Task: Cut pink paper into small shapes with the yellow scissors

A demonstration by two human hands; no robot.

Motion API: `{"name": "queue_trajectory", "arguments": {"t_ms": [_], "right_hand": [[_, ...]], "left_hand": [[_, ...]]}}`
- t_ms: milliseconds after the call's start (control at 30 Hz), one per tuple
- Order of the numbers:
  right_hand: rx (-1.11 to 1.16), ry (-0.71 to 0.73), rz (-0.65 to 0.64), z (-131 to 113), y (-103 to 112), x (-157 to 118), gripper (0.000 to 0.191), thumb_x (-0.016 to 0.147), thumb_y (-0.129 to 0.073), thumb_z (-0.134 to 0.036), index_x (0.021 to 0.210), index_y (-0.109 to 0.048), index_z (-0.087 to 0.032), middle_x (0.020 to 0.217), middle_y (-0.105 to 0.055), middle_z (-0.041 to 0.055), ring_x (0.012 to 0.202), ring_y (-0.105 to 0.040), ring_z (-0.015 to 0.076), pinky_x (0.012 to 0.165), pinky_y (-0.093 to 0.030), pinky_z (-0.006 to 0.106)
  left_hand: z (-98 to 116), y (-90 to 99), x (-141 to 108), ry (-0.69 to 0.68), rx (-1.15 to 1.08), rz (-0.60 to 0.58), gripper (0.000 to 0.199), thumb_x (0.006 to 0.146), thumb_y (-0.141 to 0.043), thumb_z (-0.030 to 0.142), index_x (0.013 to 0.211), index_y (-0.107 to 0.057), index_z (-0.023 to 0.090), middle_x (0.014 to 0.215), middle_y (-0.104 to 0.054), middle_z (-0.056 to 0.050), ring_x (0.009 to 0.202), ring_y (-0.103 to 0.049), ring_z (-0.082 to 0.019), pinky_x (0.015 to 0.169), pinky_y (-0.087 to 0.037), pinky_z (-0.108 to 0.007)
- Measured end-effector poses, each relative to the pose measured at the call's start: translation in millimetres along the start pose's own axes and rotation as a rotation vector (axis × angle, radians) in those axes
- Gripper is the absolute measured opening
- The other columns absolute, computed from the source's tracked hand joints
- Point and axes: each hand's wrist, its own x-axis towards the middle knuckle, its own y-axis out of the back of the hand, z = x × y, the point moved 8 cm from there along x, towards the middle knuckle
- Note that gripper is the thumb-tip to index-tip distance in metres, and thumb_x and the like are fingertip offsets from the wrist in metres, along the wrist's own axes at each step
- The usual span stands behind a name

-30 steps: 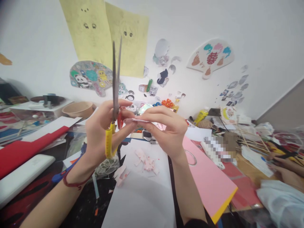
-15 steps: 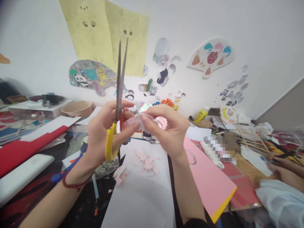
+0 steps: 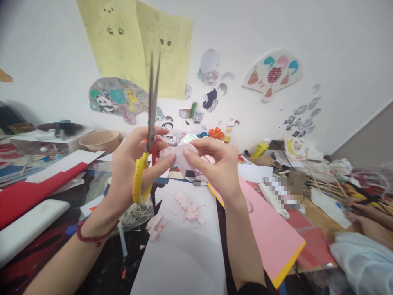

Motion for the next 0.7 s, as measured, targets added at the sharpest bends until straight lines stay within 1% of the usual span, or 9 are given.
{"name": "queue_trajectory", "arguments": {"t_ms": [67, 167, 267, 433, 567, 700], "right_hand": [[-0.008, -0.028, -0.015, 3.3, -0.7, 0.3, 0.011, 0.078, -0.086, -0.032, 0.082, -0.080, -0.023, 0.076, -0.076, 0.0006, 0.066, -0.068, 0.0143, 0.061, -0.057, 0.028], [-0.003, -0.034, -0.001, 4.1, -1.2, 0.3, 0.011, 0.078, -0.086, -0.032, 0.083, -0.081, -0.023, 0.077, -0.076, 0.0009, 0.068, -0.068, 0.0144, 0.063, -0.058, 0.028], [0.011, -0.041, -0.030, 3.8, -6.3, 0.0, 0.011, 0.078, -0.086, -0.029, 0.084, -0.080, -0.023, 0.079, -0.077, 0.0003, 0.069, -0.070, 0.0141, 0.065, -0.059, 0.028], [-0.017, -0.013, -0.049, 2.2, -10.5, 0.1, 0.006, 0.079, -0.084, -0.026, 0.082, -0.079, -0.022, 0.076, -0.075, -0.0007, 0.071, -0.070, 0.0142, 0.066, -0.058, 0.028], [-0.019, 0.008, -0.057, 4.4, -11.7, 0.8, 0.007, 0.079, -0.084, -0.027, 0.083, -0.079, -0.022, 0.077, -0.076, -0.0009, 0.070, -0.070, 0.0145, 0.066, -0.058, 0.028], [0.008, 0.010, -0.052, 8.7, -13.2, 1.7, 0.009, 0.079, -0.084, -0.028, 0.084, -0.079, -0.023, 0.080, -0.078, -0.0008, 0.073, -0.072, 0.0149, 0.069, -0.059, 0.029]], "left_hand": [[-0.6, 1.6, 1.0, -0.008, 0.027, 0.004, 0.041, 0.077, -0.083, 0.020, 0.114, -0.064, 0.024, 0.079, -0.072, 0.003, 0.067, -0.067, -0.014, 0.062, -0.054, -0.026], [-2.0, 2.6, 2.3, -0.007, 0.036, 0.015, 0.040, 0.077, -0.082, 0.019, 0.113, -0.064, 0.023, 0.079, -0.073, 0.003, 0.069, -0.068, -0.015, 0.064, -0.056, -0.026], [-2.7, 1.5, 2.4, -0.001, 0.035, 0.011, 0.040, 0.077, -0.082, 0.018, 0.112, -0.064, 0.023, 0.080, -0.073, 0.002, 0.070, -0.069, -0.015, 0.066, -0.056, -0.027], [-4.1, 0.3, 0.7, 0.026, -0.002, -0.005, 0.041, 0.079, -0.083, 0.023, 0.115, -0.063, 0.024, 0.078, -0.071, 0.003, 0.068, -0.067, -0.015, 0.067, -0.056, -0.028], [-1.6, 3.5, 0.8, -0.012, 0.008, 0.028, 0.038, 0.081, -0.082, 0.021, 0.114, -0.064, 0.023, 0.079, -0.071, 0.003, 0.072, -0.069, -0.015, 0.067, -0.055, -0.027], [2.0, 6.6, 0.9, -0.049, 0.016, 0.062, 0.035, 0.083, -0.080, 0.022, 0.114, -0.063, 0.024, 0.080, -0.071, 0.002, 0.077, -0.070, -0.016, 0.069, -0.055, -0.028]]}}
